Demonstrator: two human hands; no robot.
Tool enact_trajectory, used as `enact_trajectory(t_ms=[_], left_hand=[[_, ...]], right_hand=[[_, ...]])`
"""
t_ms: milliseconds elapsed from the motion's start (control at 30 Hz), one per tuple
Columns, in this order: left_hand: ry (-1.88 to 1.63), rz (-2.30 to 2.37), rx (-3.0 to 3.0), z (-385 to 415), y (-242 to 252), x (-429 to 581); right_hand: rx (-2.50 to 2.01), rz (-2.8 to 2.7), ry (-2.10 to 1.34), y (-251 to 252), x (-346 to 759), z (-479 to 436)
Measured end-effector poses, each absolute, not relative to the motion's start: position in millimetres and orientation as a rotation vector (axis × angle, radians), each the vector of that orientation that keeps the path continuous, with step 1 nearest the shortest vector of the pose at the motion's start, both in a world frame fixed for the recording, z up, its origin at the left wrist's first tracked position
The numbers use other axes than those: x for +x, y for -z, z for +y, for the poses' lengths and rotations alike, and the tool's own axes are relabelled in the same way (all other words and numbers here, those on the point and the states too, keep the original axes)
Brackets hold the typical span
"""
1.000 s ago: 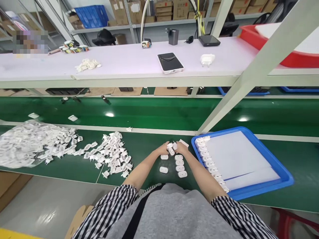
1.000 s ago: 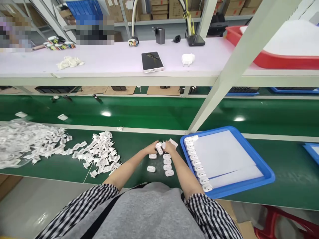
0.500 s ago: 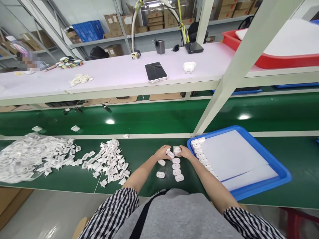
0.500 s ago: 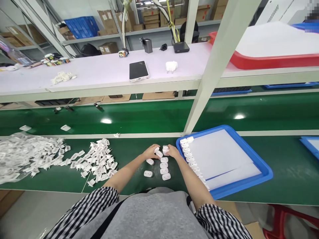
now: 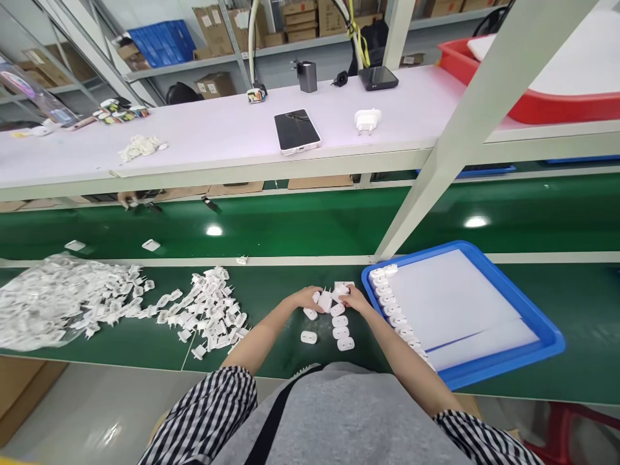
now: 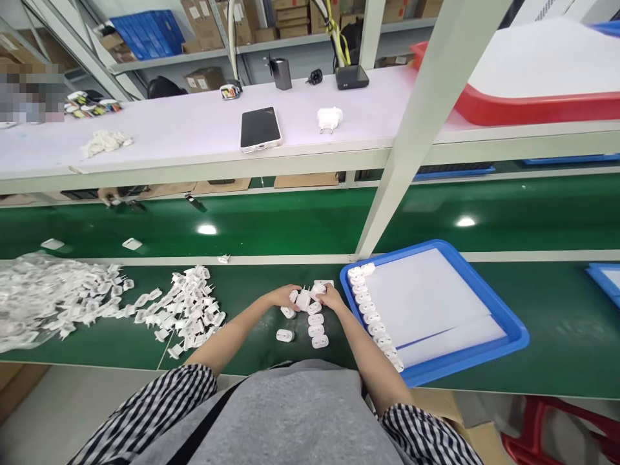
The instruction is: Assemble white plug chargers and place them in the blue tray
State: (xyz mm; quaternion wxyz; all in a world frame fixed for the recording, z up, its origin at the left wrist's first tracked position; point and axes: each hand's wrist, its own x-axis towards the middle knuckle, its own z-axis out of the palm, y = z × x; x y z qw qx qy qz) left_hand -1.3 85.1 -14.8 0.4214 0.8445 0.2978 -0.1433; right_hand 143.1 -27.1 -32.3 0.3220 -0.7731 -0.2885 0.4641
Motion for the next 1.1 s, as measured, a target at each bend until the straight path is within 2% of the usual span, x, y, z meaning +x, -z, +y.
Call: enact_trajectory(t_ms=[133,267,433,700,900,1100], left_hand=[[0.387,0.805,2.057,90,5,19],[0.651,0.903,2.238,89,0,48],[0.825,0.72,2.307,81,3,67],[0.46,0.627,2.231,73,-6,53],[0.116,0.862,2.254,46,-1,39],[0.026,0.847,2.098,33,-1,34]], right_hand=[[-2.022,-0.738,-1.215,37,142,-23],[-2.036,-0.731,-1.155,38,143,-29],[-2.053,-0.722,-1.073,37,147,-40],[-2.06,-0.836,-1.031,35,151,-43],[-2.046,-1.004,-1.004,29,153,-37],[-1.963,-1.104,-1.112,28,165,-41]])
